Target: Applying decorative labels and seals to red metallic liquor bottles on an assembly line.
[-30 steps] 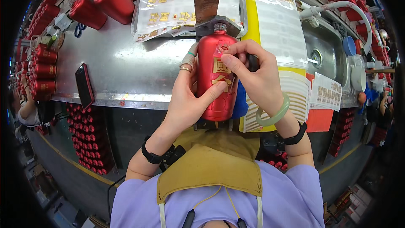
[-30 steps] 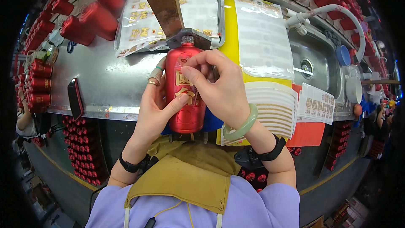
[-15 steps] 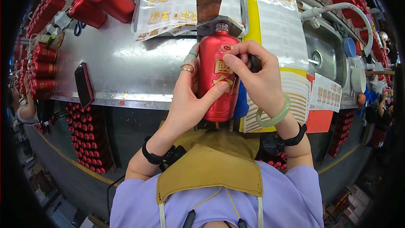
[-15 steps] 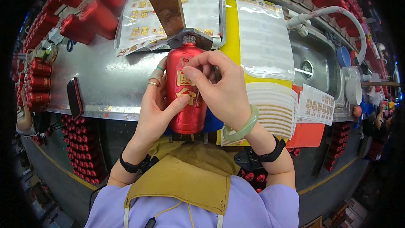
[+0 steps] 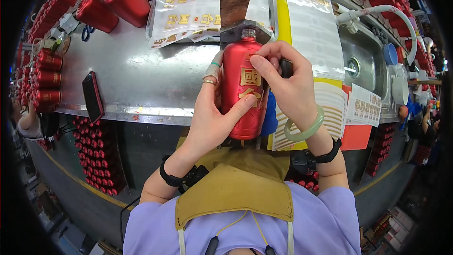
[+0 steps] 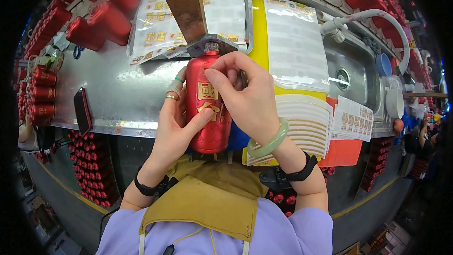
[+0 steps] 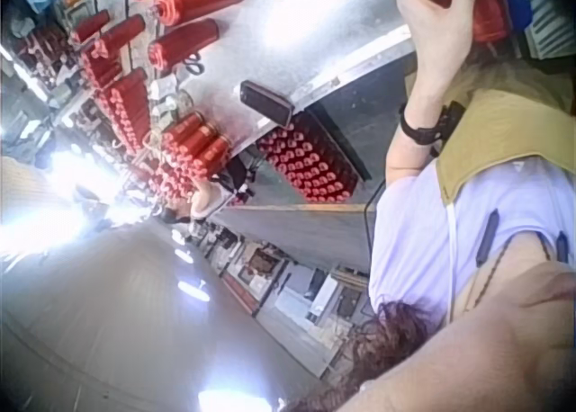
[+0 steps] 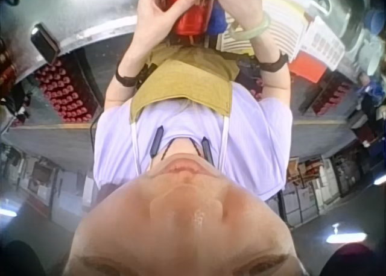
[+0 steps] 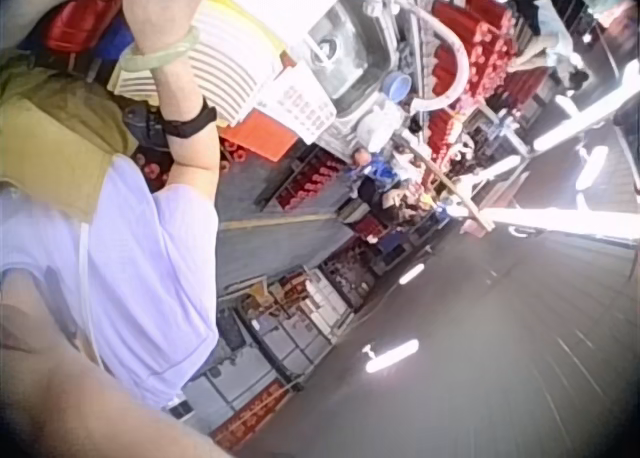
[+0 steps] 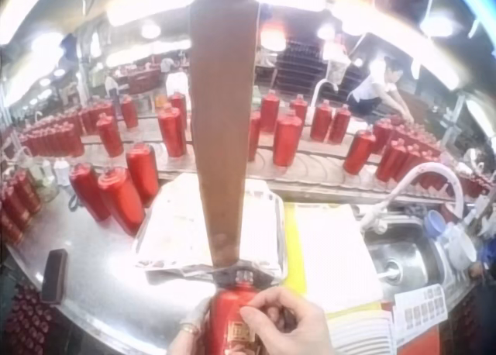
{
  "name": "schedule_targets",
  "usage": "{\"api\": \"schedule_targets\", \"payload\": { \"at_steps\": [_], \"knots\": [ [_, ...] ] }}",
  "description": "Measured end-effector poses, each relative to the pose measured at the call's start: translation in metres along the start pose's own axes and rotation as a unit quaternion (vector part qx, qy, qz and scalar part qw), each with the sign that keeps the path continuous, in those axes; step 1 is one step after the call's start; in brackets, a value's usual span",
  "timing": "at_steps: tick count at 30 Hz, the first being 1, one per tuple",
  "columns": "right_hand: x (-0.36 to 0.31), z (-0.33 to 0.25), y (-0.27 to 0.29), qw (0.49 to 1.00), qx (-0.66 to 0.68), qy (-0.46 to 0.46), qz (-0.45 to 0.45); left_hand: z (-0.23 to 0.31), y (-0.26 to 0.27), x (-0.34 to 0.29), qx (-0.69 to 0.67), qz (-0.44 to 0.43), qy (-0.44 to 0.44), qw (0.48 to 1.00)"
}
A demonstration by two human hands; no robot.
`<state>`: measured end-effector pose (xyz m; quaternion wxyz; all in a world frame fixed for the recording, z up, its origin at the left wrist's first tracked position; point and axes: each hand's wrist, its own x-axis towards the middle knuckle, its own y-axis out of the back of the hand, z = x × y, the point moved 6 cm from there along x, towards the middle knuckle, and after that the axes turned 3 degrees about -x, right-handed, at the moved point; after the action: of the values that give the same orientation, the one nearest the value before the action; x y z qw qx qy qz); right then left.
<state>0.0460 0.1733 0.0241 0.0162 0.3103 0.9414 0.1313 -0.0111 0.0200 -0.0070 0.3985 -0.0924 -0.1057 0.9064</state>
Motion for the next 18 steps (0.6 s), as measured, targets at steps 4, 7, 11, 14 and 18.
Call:
{"api": "schedule_targets", "payload": {
  "at_steps": [4,7,11,14,18],
  "knots": [
    [0.001,-0.001,0.0,1.0,-0.006,-0.003,0.002,0.001,0.0,0.0,0.003,-0.002,-0.003,1.0],
    [0.0,0.001,0.0,1.0,-0.006,-0.023,0.0,0.001,0.0,0.001,0.006,-0.004,-0.003,1.0],
    [0.001,0.0,0.001,1.0,0.001,-0.003,0.004,0.001,0.0,0.0,-0.002,0.0,-0.01,1.0],
    [0.001,0.008,0.01,0.995,0.073,-0.041,0.049,0.004,0.002,0.003,-0.005,0.005,0.003,1.0],
    [-0.018,0.015,0.009,0.989,0.109,-0.098,0.016,0.0,0.009,0.019,-0.063,0.026,0.045,0.997]
  ]
}}
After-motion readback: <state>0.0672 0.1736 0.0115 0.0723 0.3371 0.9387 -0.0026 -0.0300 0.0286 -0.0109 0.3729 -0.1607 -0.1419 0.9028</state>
